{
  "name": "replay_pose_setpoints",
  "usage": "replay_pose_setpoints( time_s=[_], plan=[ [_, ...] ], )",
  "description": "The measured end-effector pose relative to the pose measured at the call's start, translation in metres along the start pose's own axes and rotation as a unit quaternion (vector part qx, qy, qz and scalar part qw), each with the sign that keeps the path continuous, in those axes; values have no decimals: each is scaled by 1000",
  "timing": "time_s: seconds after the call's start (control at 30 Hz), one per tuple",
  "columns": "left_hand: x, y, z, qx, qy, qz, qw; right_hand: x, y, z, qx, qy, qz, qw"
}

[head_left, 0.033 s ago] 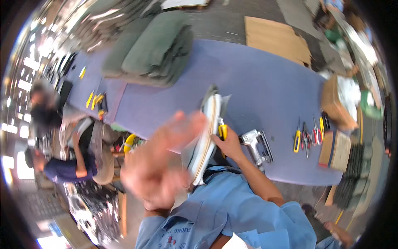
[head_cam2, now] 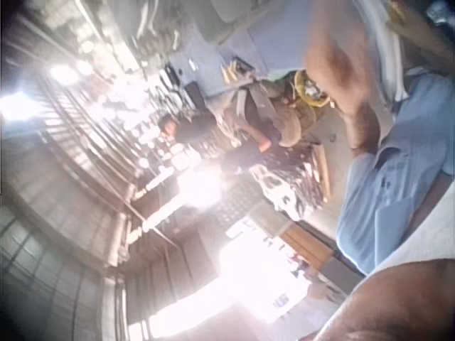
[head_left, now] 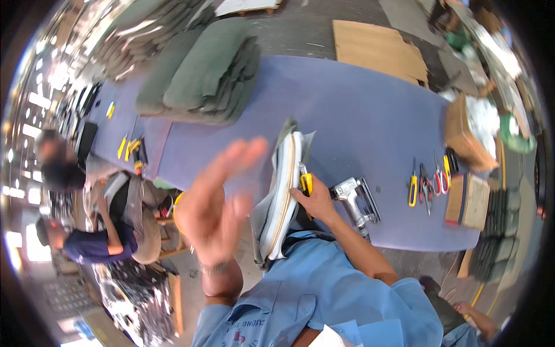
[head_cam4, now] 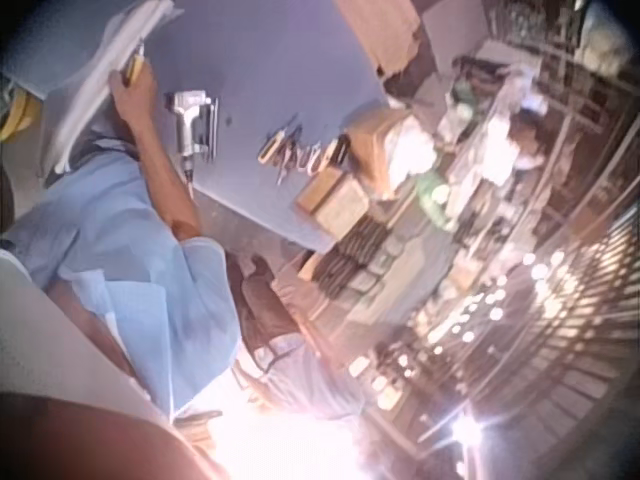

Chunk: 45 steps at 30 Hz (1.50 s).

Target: The person assembles cushion covers by stapling fabric to foam inserts and trimming excess material. They use a pneumatic staple gun and a utility knife to secure and finish the edges of each cushion.

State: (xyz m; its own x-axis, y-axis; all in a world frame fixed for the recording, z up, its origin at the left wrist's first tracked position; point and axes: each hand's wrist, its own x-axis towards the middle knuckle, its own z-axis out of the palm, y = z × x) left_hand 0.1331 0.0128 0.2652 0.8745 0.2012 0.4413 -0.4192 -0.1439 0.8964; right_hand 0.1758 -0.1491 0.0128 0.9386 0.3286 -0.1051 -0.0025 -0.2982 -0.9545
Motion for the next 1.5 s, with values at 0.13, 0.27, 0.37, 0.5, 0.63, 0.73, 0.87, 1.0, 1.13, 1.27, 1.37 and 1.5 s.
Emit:
replay_pose_setpoints(
  time_s=[0.13, 0.27, 0.37, 0.5, 0.63, 0.73, 0.87, 1.0, 1.13, 1.27, 1.37, 1.5],
  plan=[
    [13, -119, -6, 202, -39, -137, 969, 6, -7, -8, 35, 20, -12, 999],
    [11, -199, 22, 322, -71, -79, 941, 4, -5, -10, 46, 16, 13, 999],
    [29, -230, 35, 365, -77, -11, 928, 3, -10, -13, 49, 11, 6, 999],
    [30, -244, 32, 356, -44, -83, 930, 7, -23, -25, 157, 6, 57, 986],
    [25, -257, 46, 309, 31, -122, 943, 34, -60, -68, 276, 41, 35, 960],
    [23, -260, 49, 278, 56, -160, 946, 57, -105, -84, 300, 32, 8, 953],
    [26, -250, 56, 274, 64, -180, 943, 97, -89, -76, 151, -93, 70, 982],
    [24, -253, 54, 283, 61, -171, 942, 110, -56, -55, 138, -115, 129, 975],
    [23, -259, 53, 276, 54, -168, 945, 117, -51, -54, 135, -110, 130, 976],
    [23, -260, 56, 274, 58, -174, 944, 119, -49, -53, 117, -107, 140, 977],
    [23, -261, 57, 270, 59, -178, 945, 118, -48, -53, 127, -97, 137, 978],
    [25, -258, 57, 297, 45, -151, 942, 119, -45, -52, 133, -95, 128, 978]
  ],
)
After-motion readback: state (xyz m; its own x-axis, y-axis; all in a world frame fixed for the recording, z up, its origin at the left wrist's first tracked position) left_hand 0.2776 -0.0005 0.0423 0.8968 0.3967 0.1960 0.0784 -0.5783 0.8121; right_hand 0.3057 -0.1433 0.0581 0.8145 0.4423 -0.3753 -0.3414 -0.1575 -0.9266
